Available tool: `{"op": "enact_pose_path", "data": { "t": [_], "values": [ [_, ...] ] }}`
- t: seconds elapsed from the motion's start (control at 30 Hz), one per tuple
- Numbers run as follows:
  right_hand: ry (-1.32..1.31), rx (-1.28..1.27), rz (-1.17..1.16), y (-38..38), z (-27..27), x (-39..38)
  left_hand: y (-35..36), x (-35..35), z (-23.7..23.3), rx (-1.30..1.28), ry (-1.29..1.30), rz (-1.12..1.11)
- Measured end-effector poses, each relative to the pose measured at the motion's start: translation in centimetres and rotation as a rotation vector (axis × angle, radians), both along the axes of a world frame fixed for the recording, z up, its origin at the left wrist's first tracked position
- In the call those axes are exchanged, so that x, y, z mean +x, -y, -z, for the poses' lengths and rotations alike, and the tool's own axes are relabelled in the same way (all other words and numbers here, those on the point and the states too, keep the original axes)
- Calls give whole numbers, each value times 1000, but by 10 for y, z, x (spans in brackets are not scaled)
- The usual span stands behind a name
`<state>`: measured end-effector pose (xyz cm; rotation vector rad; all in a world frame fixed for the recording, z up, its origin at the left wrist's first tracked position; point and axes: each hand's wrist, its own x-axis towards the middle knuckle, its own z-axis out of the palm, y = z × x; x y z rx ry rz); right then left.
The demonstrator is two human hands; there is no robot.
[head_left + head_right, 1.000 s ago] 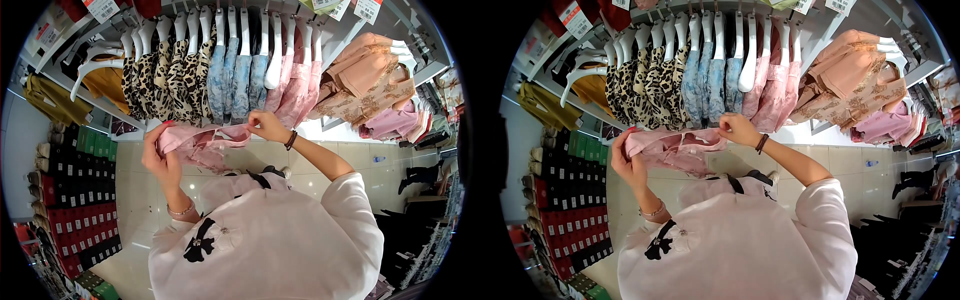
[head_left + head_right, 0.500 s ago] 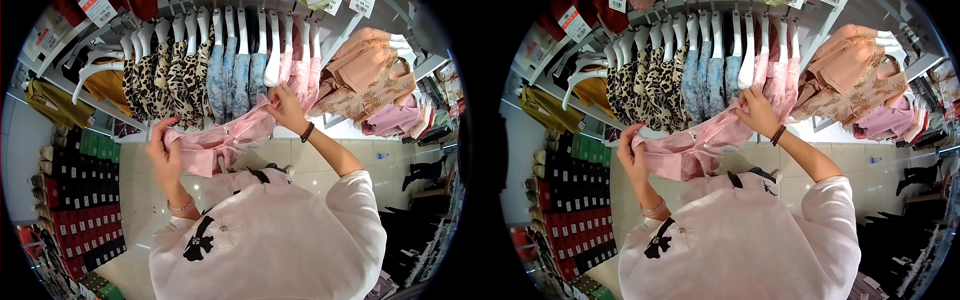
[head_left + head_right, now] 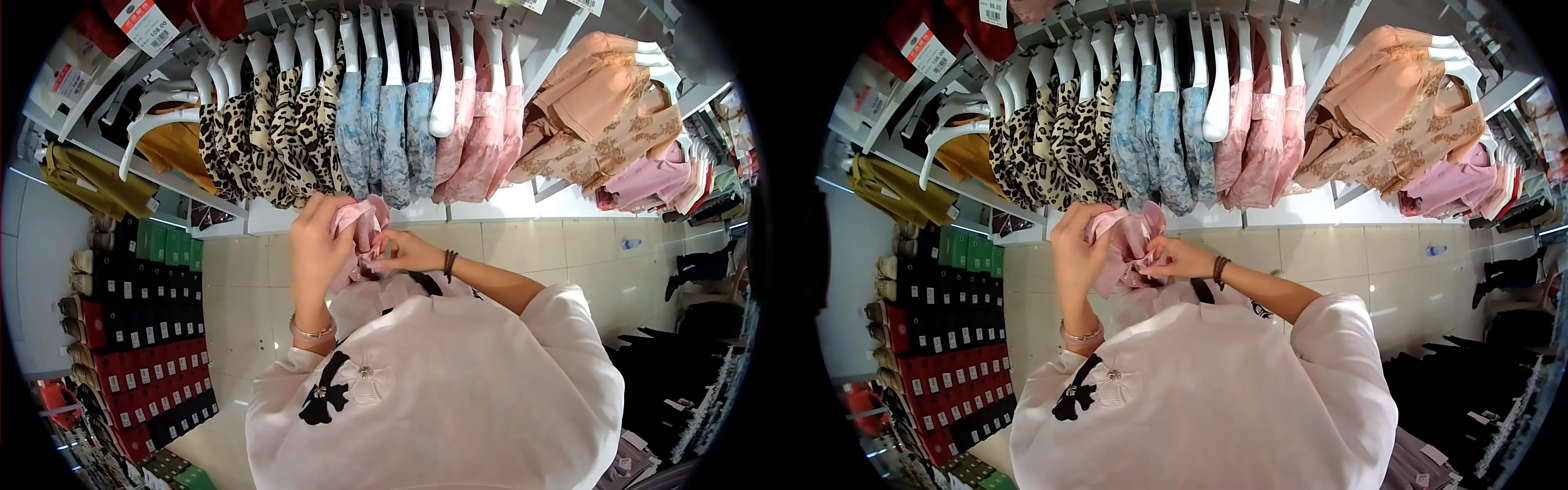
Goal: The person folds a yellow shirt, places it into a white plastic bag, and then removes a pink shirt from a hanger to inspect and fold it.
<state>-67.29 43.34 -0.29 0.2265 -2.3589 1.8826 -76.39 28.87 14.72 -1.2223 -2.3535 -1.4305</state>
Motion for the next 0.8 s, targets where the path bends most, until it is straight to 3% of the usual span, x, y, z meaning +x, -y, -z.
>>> {"op": "enact_pose_path", "data": {
  "t": [0.1,0.13,0.27,0.37,0.47,0.57,0.7,0.8],
  "values": [
    [162,-64,-76,15,2,-6,4,1,1,34,-12,-35],
    [94,-156,-59,21,10,-7,5,0,1,48,-26,-54],
    [35,31,91,16,2,-2,16,-5,1,119,-21,-188],
    [59,23,351,0,27,6,29,-12,3,133,-31,-307],
    [-161,396,490,-28,30,9,37,-18,6,116,-56,-304],
    [-126,600,550,-44,22,16,37,-16,6,77,-38,-287],
    [-32,660,516,-63,17,16,33,-13,5,55,-32,-261],
    [97,557,316,-79,16,13,29,-12,5,57,-24,-235]
  ]
}}
